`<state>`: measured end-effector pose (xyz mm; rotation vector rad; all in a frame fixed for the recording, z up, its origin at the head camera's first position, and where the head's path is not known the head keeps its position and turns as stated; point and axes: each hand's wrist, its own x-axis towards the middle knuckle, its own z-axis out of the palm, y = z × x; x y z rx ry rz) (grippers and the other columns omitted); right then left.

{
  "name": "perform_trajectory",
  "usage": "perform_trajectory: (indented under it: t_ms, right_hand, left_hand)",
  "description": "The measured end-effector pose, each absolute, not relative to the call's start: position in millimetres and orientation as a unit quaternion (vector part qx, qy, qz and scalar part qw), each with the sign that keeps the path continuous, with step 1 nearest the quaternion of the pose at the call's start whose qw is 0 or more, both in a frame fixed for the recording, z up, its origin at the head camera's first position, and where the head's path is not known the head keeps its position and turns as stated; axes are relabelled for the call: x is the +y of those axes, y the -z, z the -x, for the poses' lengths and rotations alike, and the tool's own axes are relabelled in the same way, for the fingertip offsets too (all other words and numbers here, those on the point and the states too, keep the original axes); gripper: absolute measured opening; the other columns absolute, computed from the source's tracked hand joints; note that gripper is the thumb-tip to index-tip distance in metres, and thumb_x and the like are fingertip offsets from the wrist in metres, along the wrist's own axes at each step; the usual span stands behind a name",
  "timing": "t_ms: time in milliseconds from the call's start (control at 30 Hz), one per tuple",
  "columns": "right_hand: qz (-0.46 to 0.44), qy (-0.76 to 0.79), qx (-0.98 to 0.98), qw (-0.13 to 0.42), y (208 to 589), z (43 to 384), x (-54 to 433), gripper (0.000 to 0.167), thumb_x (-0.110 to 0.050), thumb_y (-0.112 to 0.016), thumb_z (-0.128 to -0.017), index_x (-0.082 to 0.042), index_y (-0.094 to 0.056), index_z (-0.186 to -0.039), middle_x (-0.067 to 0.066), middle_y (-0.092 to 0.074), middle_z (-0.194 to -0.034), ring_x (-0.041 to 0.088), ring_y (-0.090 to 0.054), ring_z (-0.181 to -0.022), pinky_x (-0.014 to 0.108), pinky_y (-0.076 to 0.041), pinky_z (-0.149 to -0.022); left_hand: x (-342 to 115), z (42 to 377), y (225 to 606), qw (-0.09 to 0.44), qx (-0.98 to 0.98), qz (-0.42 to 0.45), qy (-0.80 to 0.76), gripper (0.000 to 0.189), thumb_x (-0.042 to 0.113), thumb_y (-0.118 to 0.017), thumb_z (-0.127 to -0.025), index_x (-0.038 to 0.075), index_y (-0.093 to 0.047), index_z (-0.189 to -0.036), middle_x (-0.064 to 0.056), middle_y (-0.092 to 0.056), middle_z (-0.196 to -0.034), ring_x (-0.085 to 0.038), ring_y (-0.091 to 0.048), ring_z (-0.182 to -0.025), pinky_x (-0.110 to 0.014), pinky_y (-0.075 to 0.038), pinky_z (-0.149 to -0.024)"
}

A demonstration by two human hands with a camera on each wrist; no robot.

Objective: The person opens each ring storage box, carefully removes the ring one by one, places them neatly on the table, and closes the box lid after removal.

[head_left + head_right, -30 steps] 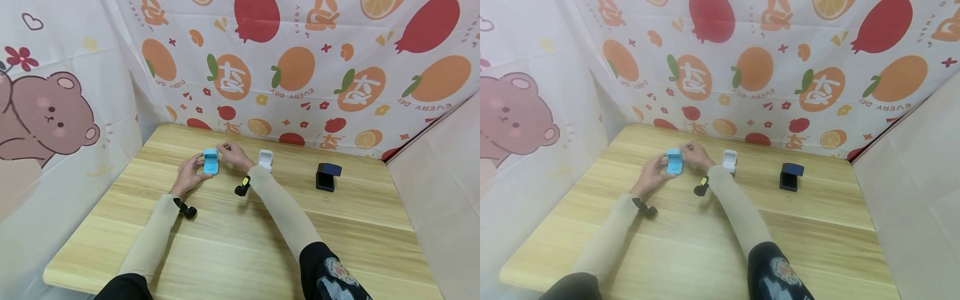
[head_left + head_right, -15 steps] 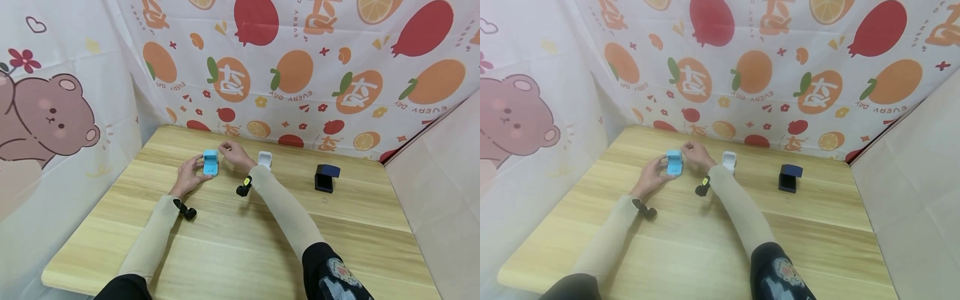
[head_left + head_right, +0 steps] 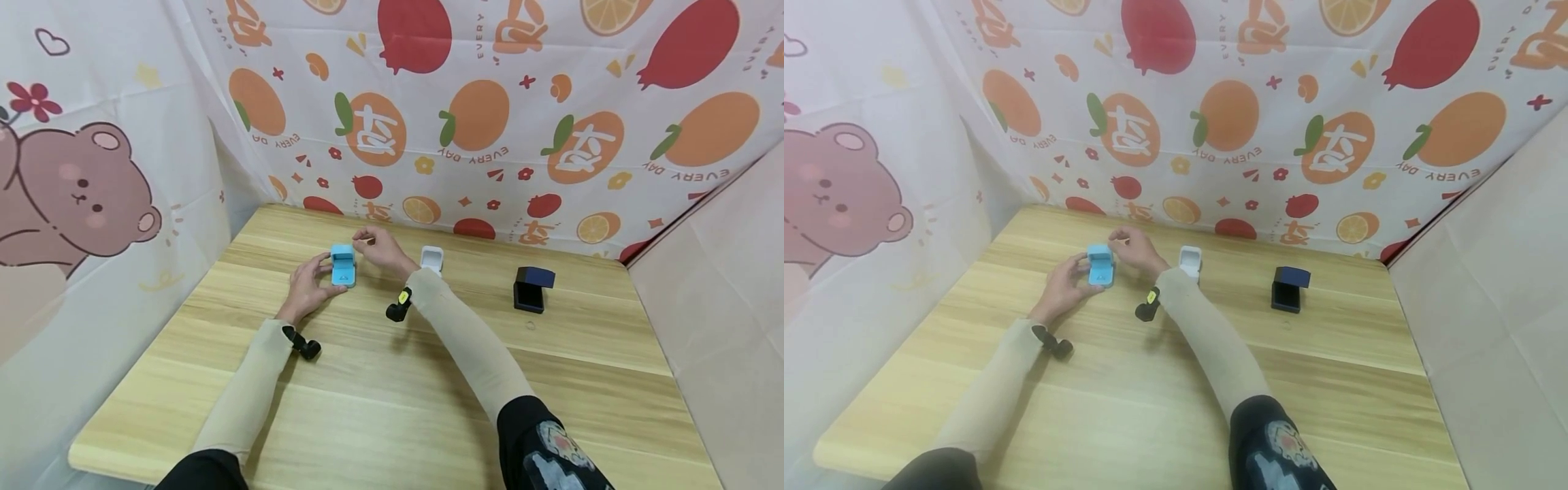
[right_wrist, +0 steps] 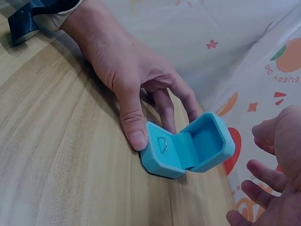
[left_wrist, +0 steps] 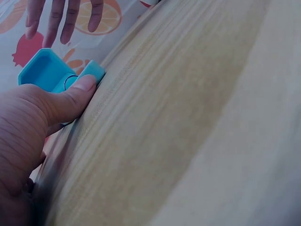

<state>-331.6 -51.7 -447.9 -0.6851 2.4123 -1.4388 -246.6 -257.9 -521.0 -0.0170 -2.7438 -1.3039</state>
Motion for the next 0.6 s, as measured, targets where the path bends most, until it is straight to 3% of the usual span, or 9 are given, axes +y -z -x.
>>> perform_trajectory:
  t_ms: [267,600]
  right_hand:
    - [0.283,0.478,0.824,0.111,450.9,330.3,-55.1,0.023,-0.019,-0.062,-0.101,-0.004,-0.07,-0.118,0.007,-0.068,-0.126,0.025,-0.057,-0.13,0.036,-0.046,-0.108]
    - [0.298,0.462,0.828,0.111,459.9,324.7,-53.2,0.016,-0.015,-0.065,-0.099,-0.004,-0.072,-0.11,0.008,-0.071,-0.124,0.022,-0.06,-0.124,0.038,-0.045,-0.109]
  left_hand:
    - [-259.3,245.3,523.4,0.053,-0.901,0.005,0.43,0.093,0.034,-0.087,-0.081,0.016,-0.035,-0.157,-0.017,-0.063,-0.142,-0.04,-0.027,-0.152,-0.061,-0.006,-0.123]
    - [-257.6,246.3,521.2,0.054,-0.9,0.01,0.433,0.093,0.034,-0.086,-0.082,0.016,-0.035,-0.157,-0.015,-0.063,-0.142,-0.04,-0.026,-0.152,-0.061,-0.005,-0.122]
